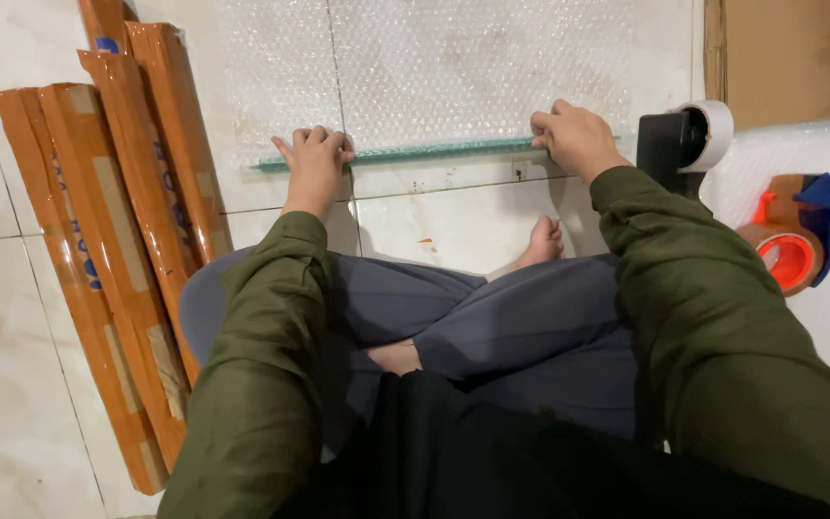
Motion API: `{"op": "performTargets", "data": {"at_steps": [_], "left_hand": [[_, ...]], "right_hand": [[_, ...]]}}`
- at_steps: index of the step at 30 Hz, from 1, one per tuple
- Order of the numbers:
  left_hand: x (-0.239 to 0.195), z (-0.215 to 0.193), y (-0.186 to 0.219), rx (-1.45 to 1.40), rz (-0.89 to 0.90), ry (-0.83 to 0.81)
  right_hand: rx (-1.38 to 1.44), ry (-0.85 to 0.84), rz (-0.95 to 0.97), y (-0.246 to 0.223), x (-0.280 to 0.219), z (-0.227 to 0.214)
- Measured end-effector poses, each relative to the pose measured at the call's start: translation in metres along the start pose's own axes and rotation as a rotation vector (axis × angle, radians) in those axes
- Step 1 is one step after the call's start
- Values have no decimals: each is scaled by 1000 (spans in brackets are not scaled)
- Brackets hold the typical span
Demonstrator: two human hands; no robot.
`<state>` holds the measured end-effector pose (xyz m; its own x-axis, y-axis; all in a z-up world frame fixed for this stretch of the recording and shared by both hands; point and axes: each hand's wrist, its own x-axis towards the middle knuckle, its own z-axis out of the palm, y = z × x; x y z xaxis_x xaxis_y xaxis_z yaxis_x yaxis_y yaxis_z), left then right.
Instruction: The person sits on the floor and wraps a long blue object with bubble wrap, securing it with clear tape. They then place a piece of cardboard over the wrapped item and roll it up tightly to form a cylindrical package.
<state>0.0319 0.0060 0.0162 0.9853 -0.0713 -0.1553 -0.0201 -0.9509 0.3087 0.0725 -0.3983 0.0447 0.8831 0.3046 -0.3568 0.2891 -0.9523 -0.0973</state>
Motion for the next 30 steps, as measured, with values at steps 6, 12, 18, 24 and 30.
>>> {"op": "performTargets", "data": {"at_steps": [6, 12, 18, 24, 30], "left_hand": [[1, -1, -2, 8, 5, 38], [5, -9, 0, -49, 87, 132], [1, -30, 13, -299, -39, 23], [-4, -32, -4, -265, 23, 58], [5, -10, -45, 167, 67, 61]], "right_hand": [[-82, -2, 50, 21, 21, 37], [129, 51, 47, -13, 5, -23], [120, 25, 60, -8, 13, -15], [43, 66, 0, 9, 21, 6], [-58, -41, 99, 14, 26, 16]]}}
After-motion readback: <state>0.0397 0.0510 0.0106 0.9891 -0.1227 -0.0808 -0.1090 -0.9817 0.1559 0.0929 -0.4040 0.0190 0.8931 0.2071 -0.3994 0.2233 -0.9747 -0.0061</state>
